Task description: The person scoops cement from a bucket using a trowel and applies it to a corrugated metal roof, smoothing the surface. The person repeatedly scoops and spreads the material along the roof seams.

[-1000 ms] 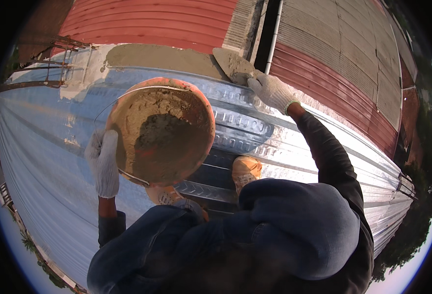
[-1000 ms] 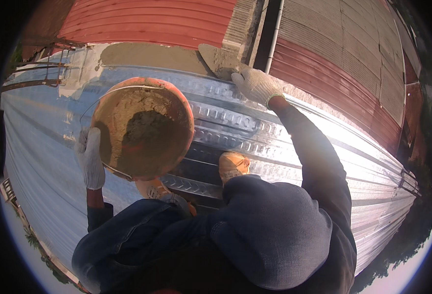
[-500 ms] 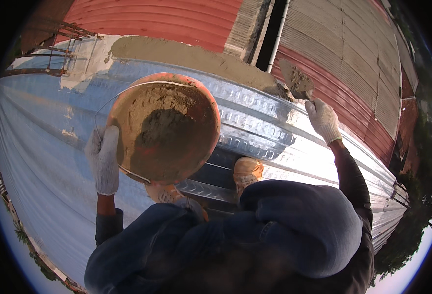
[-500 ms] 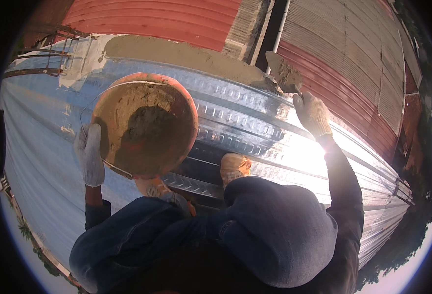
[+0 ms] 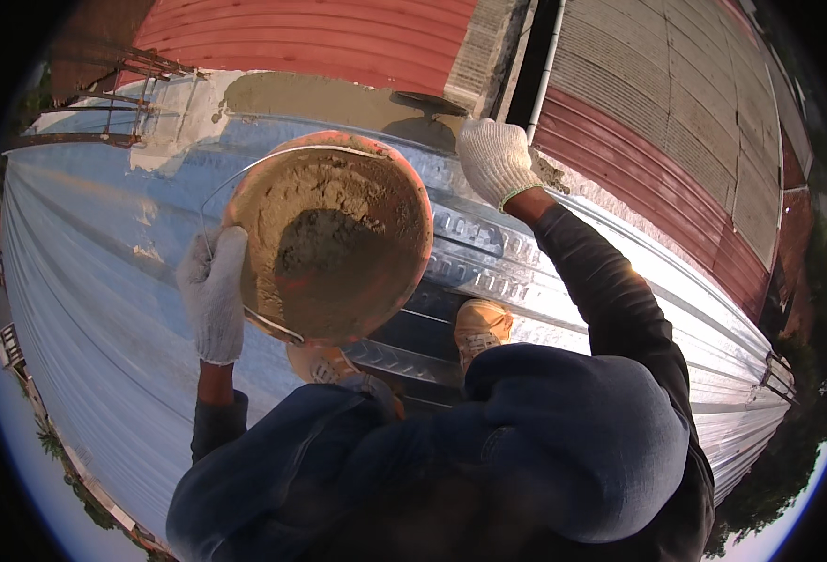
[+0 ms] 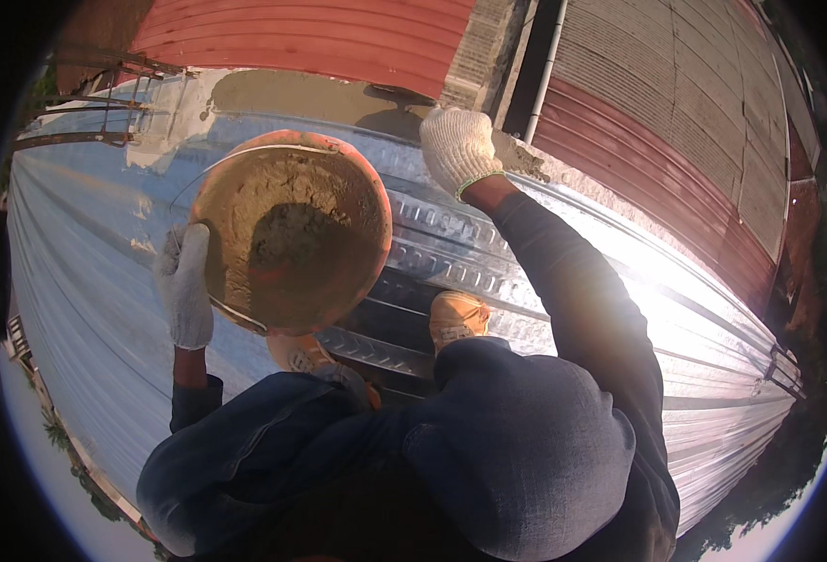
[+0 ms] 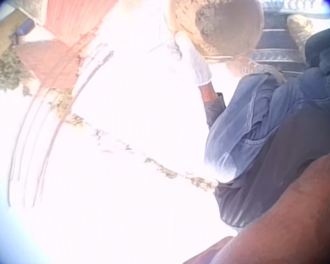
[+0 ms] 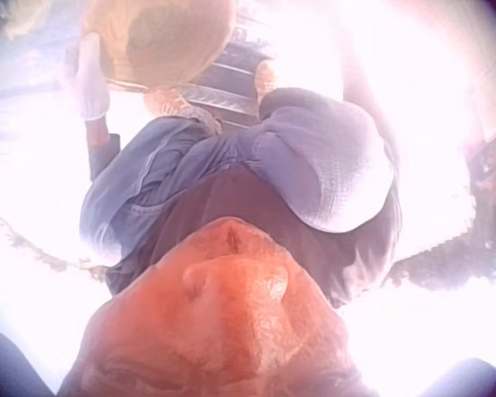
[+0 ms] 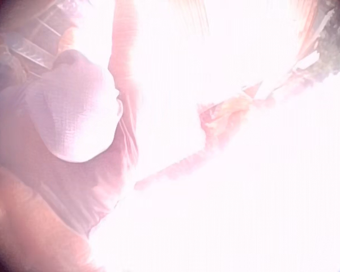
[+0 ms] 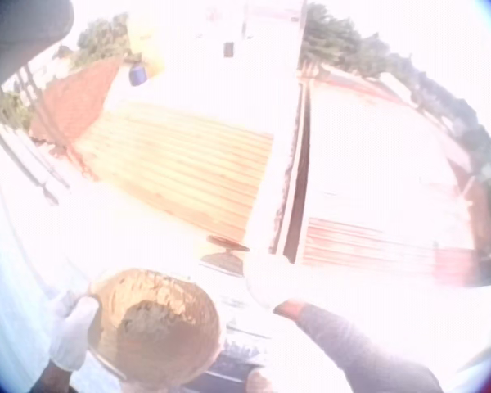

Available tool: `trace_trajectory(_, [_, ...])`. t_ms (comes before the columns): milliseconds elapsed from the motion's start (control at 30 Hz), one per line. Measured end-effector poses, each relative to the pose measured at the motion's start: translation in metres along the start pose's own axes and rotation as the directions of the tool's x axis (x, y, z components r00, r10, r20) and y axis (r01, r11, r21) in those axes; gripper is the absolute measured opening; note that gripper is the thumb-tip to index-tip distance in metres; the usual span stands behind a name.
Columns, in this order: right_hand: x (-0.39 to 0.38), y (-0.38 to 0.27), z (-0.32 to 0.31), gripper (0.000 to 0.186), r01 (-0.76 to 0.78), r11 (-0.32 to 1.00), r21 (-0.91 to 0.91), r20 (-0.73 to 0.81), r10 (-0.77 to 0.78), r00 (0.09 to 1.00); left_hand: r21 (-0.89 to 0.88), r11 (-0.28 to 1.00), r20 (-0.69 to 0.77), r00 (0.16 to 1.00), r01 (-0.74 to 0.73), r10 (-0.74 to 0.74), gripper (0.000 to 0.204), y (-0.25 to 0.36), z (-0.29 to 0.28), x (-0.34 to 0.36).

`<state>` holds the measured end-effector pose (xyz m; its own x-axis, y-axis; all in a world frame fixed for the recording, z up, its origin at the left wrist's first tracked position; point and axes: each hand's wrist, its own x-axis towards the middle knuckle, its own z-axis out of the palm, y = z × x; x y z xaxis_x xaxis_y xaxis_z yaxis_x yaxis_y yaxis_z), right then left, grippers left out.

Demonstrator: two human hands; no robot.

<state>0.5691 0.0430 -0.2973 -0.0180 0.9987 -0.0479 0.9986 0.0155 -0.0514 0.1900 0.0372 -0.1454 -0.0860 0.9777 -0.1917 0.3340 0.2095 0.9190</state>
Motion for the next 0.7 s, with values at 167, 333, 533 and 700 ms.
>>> trace_trajectory(167, [0.04,-0.01,0.006,0.021,0.014,0.998,0.057,-0.027,-0.012,1.0,-0.025,1.0,0.048,0.999,0.015,-0.013,0.016,-0.001,0.014,0.001])
trace_trajectory(333, [-0.007,-0.005,-0.054,0.034,-0.048,0.945,0.323,-0.178,0.11,0.978,-0.014,1.0,0.063,0.998,-0.015,0.016,0.013,-0.007,0.002,-0.002])
trace_trajectory(533, [-0.122,0.016,-0.117,0.021,0.179,0.888,0.423,-0.284,-0.058,0.957,-0.074,0.994,0.032,0.996,-0.086,0.089,0.013,-0.004,0.014,0.0])
trace_trajectory(700, [-0.101,-0.039,-0.156,0.03,0.172,0.985,-0.003,-0.025,-0.172,0.985,0.128,0.983,0.183,0.977,-0.135,0.11,0.016,0.018,0.039,-0.004])
